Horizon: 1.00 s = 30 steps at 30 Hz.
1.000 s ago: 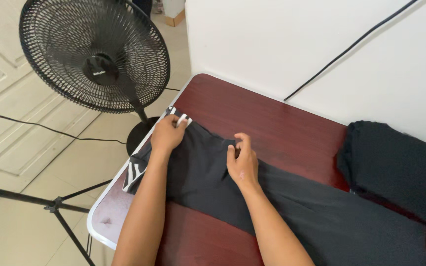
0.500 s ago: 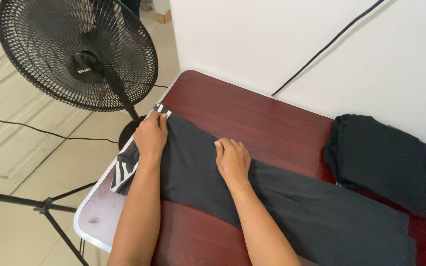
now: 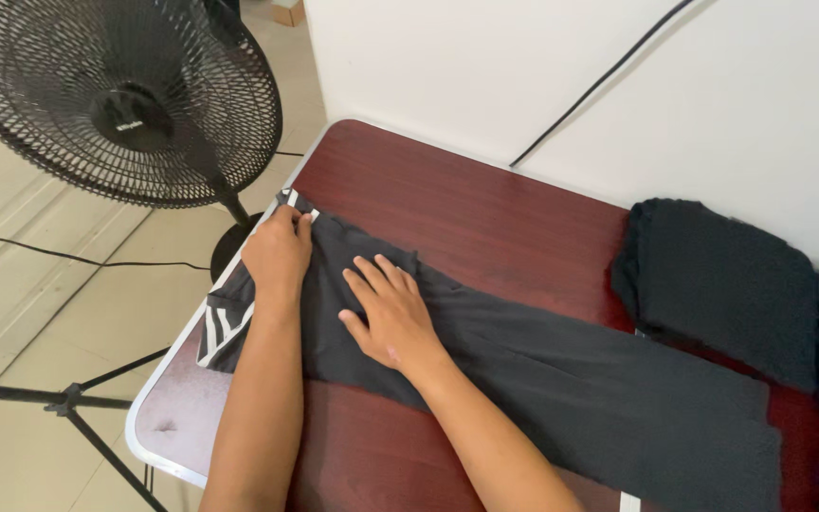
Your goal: The person folds a dark gray t-shirt on a wooden table. They smooth the shirt, fold the sides inward, fold the bottom up, and then fold the shirt in half to create a compact rectangle.
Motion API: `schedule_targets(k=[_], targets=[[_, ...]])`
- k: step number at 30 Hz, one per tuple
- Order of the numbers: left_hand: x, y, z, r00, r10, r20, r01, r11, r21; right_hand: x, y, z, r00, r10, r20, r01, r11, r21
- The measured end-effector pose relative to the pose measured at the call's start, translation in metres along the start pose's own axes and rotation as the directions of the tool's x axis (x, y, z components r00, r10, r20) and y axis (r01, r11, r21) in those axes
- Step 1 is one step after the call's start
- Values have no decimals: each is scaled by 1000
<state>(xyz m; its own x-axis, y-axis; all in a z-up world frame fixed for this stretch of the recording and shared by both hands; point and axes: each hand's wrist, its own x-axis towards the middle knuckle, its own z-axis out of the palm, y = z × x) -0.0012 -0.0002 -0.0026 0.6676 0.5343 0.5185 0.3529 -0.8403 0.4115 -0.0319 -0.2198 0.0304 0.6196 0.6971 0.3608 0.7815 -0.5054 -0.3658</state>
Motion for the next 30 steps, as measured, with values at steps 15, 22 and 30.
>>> schedule_targets(k=[15, 22, 30], targets=[[2, -19, 21, 994, 105, -26, -102, 989, 103, -96, 109, -80, 941, 249, 228, -186, 946, -265], [1, -23, 29, 967, 255, -14, -242, 933, 264, -171, 158, -131, 871, 464, 160, -389, 852, -351], [-10, 63, -33, 818, 557, -144, -497, 810, 311, -241, 146, -180, 940, 266, -213, -281, 959, -44]])
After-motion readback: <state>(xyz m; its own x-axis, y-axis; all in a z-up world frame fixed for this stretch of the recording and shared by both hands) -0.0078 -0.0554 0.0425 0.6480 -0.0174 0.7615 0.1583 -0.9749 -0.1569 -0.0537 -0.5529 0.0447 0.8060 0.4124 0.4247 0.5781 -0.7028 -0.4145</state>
